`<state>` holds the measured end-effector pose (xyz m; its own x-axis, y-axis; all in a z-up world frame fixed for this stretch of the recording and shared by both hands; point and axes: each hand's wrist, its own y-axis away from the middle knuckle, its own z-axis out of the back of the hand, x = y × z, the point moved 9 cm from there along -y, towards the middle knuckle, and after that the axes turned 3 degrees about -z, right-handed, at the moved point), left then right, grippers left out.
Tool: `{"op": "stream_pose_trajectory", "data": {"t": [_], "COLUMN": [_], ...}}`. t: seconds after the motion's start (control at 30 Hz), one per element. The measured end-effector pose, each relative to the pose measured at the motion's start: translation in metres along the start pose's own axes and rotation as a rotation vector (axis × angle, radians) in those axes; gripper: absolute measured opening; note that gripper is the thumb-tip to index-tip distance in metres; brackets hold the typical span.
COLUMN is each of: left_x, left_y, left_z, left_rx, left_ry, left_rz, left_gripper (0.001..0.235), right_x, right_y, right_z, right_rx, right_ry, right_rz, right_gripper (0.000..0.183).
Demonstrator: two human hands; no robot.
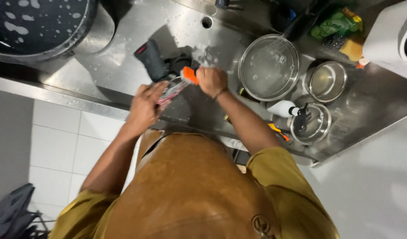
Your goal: The person scrubs a black and red sneaker in a kitchen sink using a sponge and a brush. They rinse the shoe under running water, apply liquid soap, and continue scrubbing the sole and upper surfaces before rinsing again.
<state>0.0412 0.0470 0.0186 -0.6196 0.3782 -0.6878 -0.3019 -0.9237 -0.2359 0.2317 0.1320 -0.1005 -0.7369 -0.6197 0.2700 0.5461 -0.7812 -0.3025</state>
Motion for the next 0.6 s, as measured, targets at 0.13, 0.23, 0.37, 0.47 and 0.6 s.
{"op": "stream_pose_trajectory", "data": {"t": [0.13,0.23,0.37,0.47,0.6], "left_x": [0.017,0.042,0.052,0.063,0.078], "left_y": [0.028,0.036,0.048,0.044,0.051], "left_z": [0.019,0.018,0.006,0.011,0.003], "left_rx": [0.049,0.024,0.022,0.019,0.007], "left_ry": [-0.097,-0.125,-0.147,-0.157,-0.152], "left_rz": [0.011,0.030,0.099,0.126,0.146], "left_gripper": [0.059,0.064,0.060,0.054,0.056], "right_x": [-0.015,-0.014,-0.069,0.000,-0.083], "right_y": [-0.019,-0.040,-0.042,-0.036,-0.018], "right_z": [-0.059,-0.048,-0.046,-0.049,-0.072], "right_rx": [0.490,0.505,0.563,0.537,0.606], "right_ry": [-0.075,-0.064,0.017,-0.404,0.024], "right_rz": [-0.386,-0.417,-0.435,-0.685,-0.597], "right_gripper": [0.039,0.039,0.036,0.051,0.042]}}
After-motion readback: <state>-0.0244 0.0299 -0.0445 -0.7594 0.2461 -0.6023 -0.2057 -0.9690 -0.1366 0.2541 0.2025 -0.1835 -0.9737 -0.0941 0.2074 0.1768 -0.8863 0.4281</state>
